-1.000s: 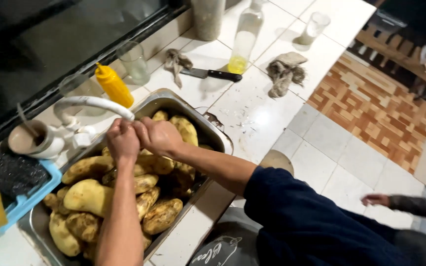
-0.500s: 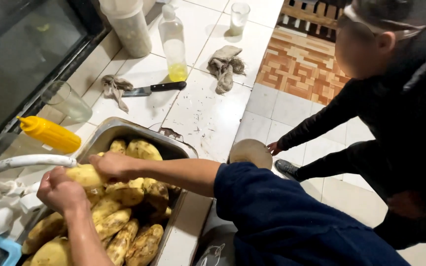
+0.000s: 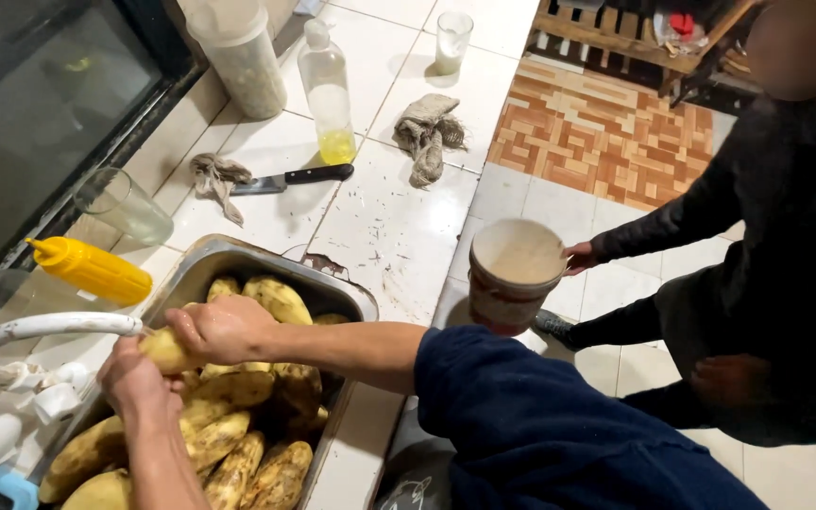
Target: Washing potatoes in a sink and slicing them using a wall-mounted cutter into a bucket.
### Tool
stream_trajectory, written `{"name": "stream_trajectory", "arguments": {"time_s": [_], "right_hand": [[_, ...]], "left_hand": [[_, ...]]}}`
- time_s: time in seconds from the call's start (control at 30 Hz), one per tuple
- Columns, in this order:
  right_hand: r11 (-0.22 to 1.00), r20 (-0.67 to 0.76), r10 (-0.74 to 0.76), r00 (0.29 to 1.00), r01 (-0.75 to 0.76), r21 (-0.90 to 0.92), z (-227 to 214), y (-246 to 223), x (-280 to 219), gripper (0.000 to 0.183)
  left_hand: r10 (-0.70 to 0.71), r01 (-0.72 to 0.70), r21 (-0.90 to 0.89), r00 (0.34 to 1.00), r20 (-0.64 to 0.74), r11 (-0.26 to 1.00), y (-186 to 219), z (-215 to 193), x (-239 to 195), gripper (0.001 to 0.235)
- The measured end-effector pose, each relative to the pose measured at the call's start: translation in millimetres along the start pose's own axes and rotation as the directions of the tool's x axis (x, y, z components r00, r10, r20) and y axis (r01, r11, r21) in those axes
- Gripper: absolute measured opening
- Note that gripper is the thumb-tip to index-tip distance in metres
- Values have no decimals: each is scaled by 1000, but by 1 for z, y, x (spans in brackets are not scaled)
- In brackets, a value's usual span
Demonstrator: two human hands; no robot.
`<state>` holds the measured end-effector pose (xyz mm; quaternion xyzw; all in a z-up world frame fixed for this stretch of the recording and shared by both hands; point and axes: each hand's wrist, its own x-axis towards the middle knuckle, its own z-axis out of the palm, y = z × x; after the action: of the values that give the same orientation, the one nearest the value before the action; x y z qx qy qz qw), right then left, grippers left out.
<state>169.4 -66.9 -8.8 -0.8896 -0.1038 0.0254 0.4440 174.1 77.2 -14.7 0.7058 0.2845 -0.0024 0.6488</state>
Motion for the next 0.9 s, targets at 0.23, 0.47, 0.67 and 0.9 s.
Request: {"name": "stream_trajectory", "arguments": {"time_s": [0.23,0.47,0.67,0.9], "right_hand": [[996,12,43,999,-44,74,-1,-3,10,67],[998,55,40,998,-43,49,20,29,27,68],[995,-32,-87,996,85,-53,2,9,7,51],[999,-70,-21,997,23,34,27,41,24,55]], "left_hand": [[943,-776,598,317,97,199,-43,0,13,33],[512,-499,128,853,-102,857,-38,5,12,26],[795,-683,554,603,61,476,-17,6,-7,29],[785,-691,492,619,25,529,-38,6,0,40]]}}
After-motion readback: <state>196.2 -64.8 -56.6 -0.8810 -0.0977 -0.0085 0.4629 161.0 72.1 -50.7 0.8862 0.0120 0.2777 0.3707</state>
